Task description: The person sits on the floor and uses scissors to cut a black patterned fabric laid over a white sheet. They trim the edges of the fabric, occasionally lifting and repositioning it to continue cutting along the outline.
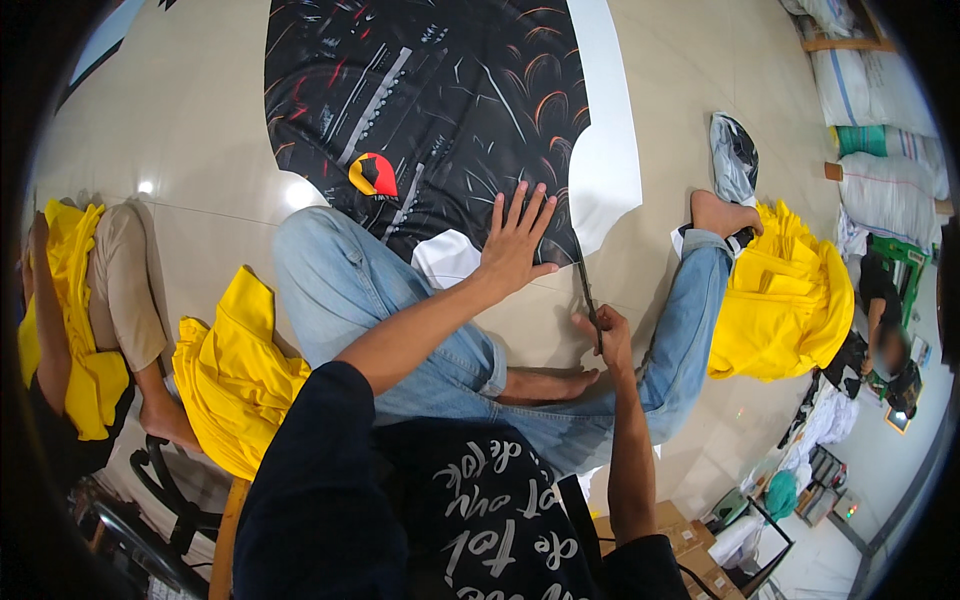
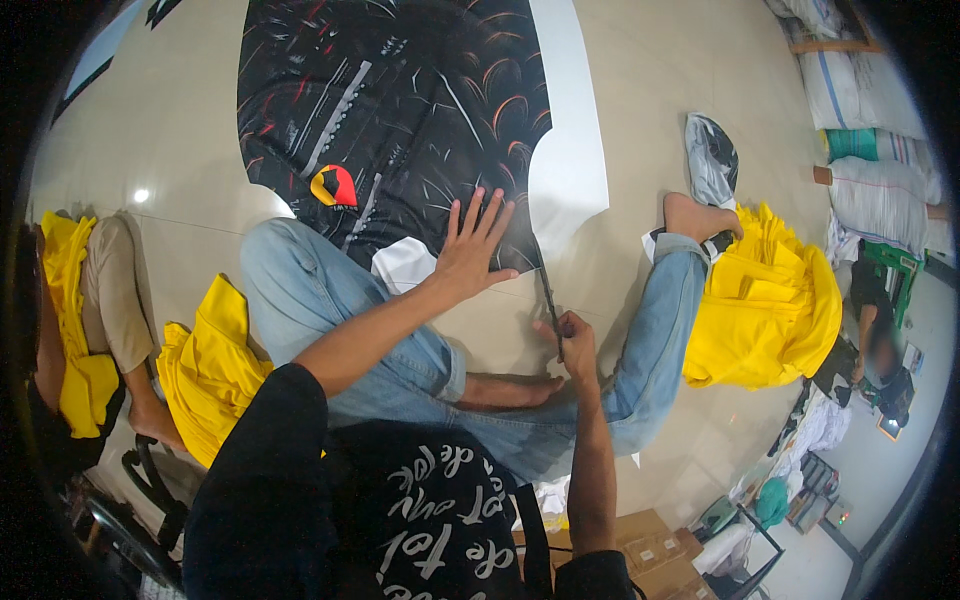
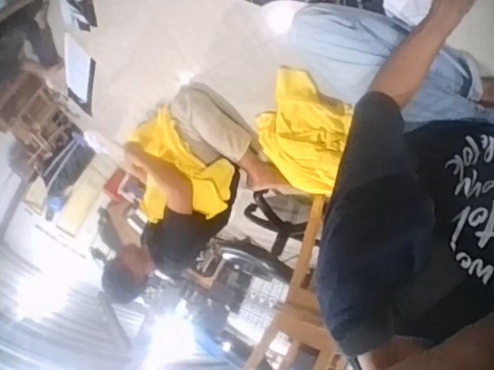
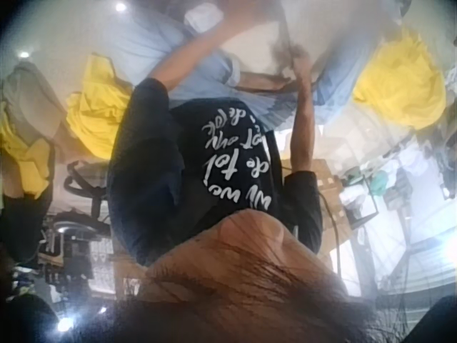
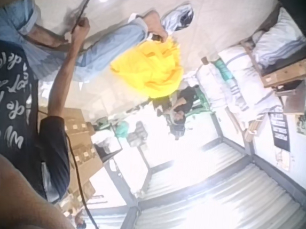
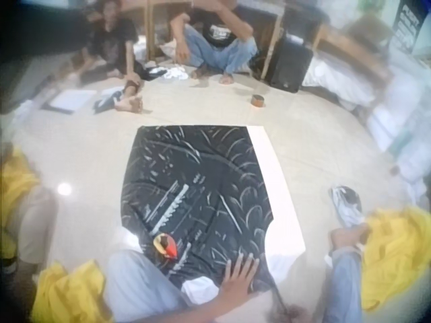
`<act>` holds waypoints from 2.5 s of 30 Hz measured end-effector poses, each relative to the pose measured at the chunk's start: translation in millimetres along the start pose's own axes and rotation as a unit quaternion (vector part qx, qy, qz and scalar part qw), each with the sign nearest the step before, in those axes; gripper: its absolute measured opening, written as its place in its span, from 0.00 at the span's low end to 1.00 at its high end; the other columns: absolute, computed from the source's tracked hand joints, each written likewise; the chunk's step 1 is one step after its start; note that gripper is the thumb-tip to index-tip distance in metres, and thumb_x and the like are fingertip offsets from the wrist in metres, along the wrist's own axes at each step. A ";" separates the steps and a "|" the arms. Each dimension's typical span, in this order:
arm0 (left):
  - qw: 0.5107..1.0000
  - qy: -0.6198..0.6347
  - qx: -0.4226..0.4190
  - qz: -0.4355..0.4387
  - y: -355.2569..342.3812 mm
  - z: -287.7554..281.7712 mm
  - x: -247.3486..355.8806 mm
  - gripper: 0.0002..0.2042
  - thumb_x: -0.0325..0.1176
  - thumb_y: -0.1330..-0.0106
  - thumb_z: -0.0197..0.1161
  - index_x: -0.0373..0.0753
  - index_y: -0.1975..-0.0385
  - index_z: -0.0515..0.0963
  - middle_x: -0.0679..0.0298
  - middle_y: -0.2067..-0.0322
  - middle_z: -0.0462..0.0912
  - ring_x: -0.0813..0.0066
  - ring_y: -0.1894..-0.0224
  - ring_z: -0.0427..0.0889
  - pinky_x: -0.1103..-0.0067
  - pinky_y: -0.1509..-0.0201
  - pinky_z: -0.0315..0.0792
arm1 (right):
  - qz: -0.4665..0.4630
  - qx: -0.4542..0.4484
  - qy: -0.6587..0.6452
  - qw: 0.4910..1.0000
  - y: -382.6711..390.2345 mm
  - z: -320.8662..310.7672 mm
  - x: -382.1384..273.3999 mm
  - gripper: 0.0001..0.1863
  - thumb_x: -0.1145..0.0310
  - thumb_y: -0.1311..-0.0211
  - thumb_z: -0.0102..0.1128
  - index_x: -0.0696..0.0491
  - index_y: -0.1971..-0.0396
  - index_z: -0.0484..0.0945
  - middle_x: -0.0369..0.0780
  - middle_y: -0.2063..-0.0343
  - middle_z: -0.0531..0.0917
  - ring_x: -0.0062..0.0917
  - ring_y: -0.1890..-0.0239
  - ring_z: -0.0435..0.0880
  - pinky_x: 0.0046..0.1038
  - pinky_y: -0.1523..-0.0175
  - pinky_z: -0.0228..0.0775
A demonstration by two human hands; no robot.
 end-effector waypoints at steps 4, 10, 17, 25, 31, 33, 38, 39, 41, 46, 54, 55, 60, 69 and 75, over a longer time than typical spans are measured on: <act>1.000 0.006 -0.006 0.001 -1.5 0.0 -1.2 0.56 0.64 0.42 0.68 0.38 0.21 0.47 0.49 0.20 0.40 0.43 0.19 0.34 0.43 0.21 0.34 | 0.010 0.006 -0.035 0.999 -2.3 4.8 -6.7 0.27 0.50 0.48 0.80 0.54 0.77 0.72 0.30 0.86 0.69 0.14 0.86 0.65 0.23 0.82 0.57; 1.000 0.003 -0.006 -0.001 -0.8 1.0 -1.8 0.56 0.64 0.43 0.68 0.38 0.21 0.48 0.49 0.20 0.41 0.42 0.19 0.35 0.43 0.21 0.35 | 0.002 0.020 -0.044 0.999 -8.1 15.9 -14.5 0.25 0.49 0.47 0.79 0.53 0.76 0.73 0.30 0.86 0.71 0.13 0.87 0.65 0.22 0.82 0.56; 1.000 0.006 0.004 0.005 -0.2 -1.4 -0.9 0.56 0.64 0.43 0.68 0.38 0.21 0.48 0.48 0.20 0.40 0.42 0.19 0.35 0.43 0.21 0.35 | -0.004 0.032 -0.061 0.998 -12.5 22.4 -33.4 0.26 0.49 0.47 0.79 0.53 0.77 0.73 0.30 0.87 0.71 0.14 0.87 0.65 0.22 0.82 0.55; 1.000 -0.001 -0.001 0.002 0.8 -1.2 -0.7 0.56 0.64 0.43 0.69 0.37 0.21 0.48 0.49 0.20 0.40 0.42 0.19 0.35 0.44 0.21 0.35 | 0.003 0.046 -0.055 0.997 -16.0 28.2 -47.0 0.26 0.48 0.46 0.79 0.53 0.78 0.72 0.30 0.87 0.71 0.14 0.88 0.65 0.22 0.83 0.55; 1.000 -0.010 -0.005 -0.004 0.4 -2.1 0.7 0.58 0.64 0.45 0.71 0.37 0.22 0.48 0.50 0.21 0.42 0.45 0.19 0.36 0.47 0.20 0.34 | -0.008 0.057 -0.063 0.996 -23.6 36.9 -54.7 0.28 0.47 0.47 0.80 0.54 0.79 0.73 0.31 0.88 0.71 0.14 0.88 0.66 0.22 0.83 0.56; 1.000 -0.012 0.004 -0.003 1.0 -1.5 0.5 0.58 0.64 0.46 0.71 0.37 0.22 0.48 0.50 0.21 0.43 0.45 0.19 0.36 0.47 0.20 0.35 | 0.017 0.048 -0.090 0.995 -21.6 37.9 -57.5 0.28 0.47 0.47 0.80 0.54 0.79 0.73 0.31 0.87 0.71 0.15 0.89 0.66 0.22 0.83 0.57; 1.000 0.003 -0.004 -0.003 -0.5 -3.8 -0.1 0.57 0.61 0.45 0.71 0.37 0.21 0.48 0.49 0.21 0.42 0.43 0.19 0.36 0.45 0.21 0.35 | -0.013 0.065 -0.091 0.994 -32.2 45.3 -69.4 0.26 0.48 0.45 0.78 0.51 0.78 0.72 0.30 0.88 0.71 0.14 0.89 0.67 0.21 0.84 0.57; 1.000 0.005 -0.003 -0.004 -0.3 -3.7 -0.4 0.57 0.61 0.45 0.71 0.37 0.22 0.49 0.49 0.21 0.42 0.44 0.19 0.36 0.45 0.21 0.36 | -0.019 0.068 -0.078 0.994 -33.6 47.3 -71.6 0.25 0.49 0.44 0.78 0.50 0.79 0.72 0.30 0.88 0.70 0.14 0.89 0.67 0.21 0.84 0.57; 1.000 -0.009 -0.007 -0.007 0.2 -4.5 1.2 0.56 0.62 0.45 0.71 0.37 0.22 0.50 0.49 0.21 0.43 0.44 0.19 0.37 0.46 0.21 0.36 | -0.017 0.072 -0.083 0.994 -30.9 49.4 -73.0 0.25 0.50 0.44 0.78 0.50 0.79 0.72 0.30 0.88 0.71 0.14 0.89 0.67 0.21 0.84 0.58; 0.984 -0.131 -0.123 0.012 20.6 -10.3 22.3 0.56 0.64 0.44 0.69 0.34 0.23 0.52 0.48 0.21 0.44 0.44 0.19 0.37 0.48 0.20 0.34 | 0.000 0.057 -0.140 0.989 -36.6 51.5 -78.2 0.24 0.50 0.44 0.78 0.50 0.79 0.72 0.30 0.88 0.71 0.14 0.89 0.67 0.20 0.84 0.58; 0.938 -0.139 -0.312 0.052 57.3 -21.0 39.1 0.56 0.62 0.43 0.69 0.32 0.22 0.50 0.43 0.21 0.40 0.38 0.20 0.35 0.48 0.20 0.33 | 0.011 0.104 -0.133 0.985 -38.0 67.2 -97.9 0.24 0.51 0.46 0.79 0.50 0.79 0.72 0.31 0.88 0.71 0.15 0.89 0.68 0.20 0.84 0.59; 0.934 -0.136 -0.327 0.053 57.0 -21.8 40.5 0.56 0.62 0.43 0.69 0.32 0.22 0.50 0.43 0.21 0.40 0.38 0.20 0.34 0.48 0.20 0.34 | 0.013 0.103 -0.153 0.983 -40.1 70.3 -97.5 0.24 0.50 0.46 0.79 0.50 0.79 0.72 0.31 0.88 0.71 0.15 0.89 0.68 0.20 0.84 0.59; 0.921 -0.145 -0.352 0.084 65.7 -22.7 42.2 0.54 0.61 0.42 0.68 0.31 0.23 0.53 0.42 0.22 0.43 0.37 0.20 0.37 0.47 0.20 0.35 | 0.023 0.105 -0.185 0.977 -49.3 79.3 -103.3 0.28 0.47 0.51 0.81 0.54 0.77 0.74 0.32 0.86 0.72 0.15 0.86 0.70 0.22 0.83 0.60; 0.909 -0.157 -0.364 0.129 82.5 -20.7 46.2 0.50 0.60 0.41 0.67 0.32 0.25 0.58 0.37 0.23 0.46 0.33 0.22 0.44 0.46 0.21 0.40 | 0.042 0.121 -0.237 0.963 -52.4 94.1 -118.3 0.26 0.48 0.48 0.80 0.51 0.78 0.73 0.32 0.89 0.72 0.16 0.90 0.68 0.22 0.84 0.58; 0.892 -0.143 -0.404 0.142 83.0 -16.3 43.5 0.51 0.60 0.41 0.69 0.34 0.24 0.57 0.33 0.23 0.40 0.29 0.22 0.40 0.44 0.23 0.44 | 0.061 0.150 -0.257 0.953 -55.3 111.1 -132.8 0.25 0.48 0.48 0.80 0.51 0.77 0.75 0.31 0.89 0.72 0.17 0.91 0.68 0.21 0.84 0.58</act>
Point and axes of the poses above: each hand's wrist, its own y-axis away from the middle knuckle, its own z-axis out of the palm, x = y × z, the point moved 1 cm from there along -y, towards the middle knuckle
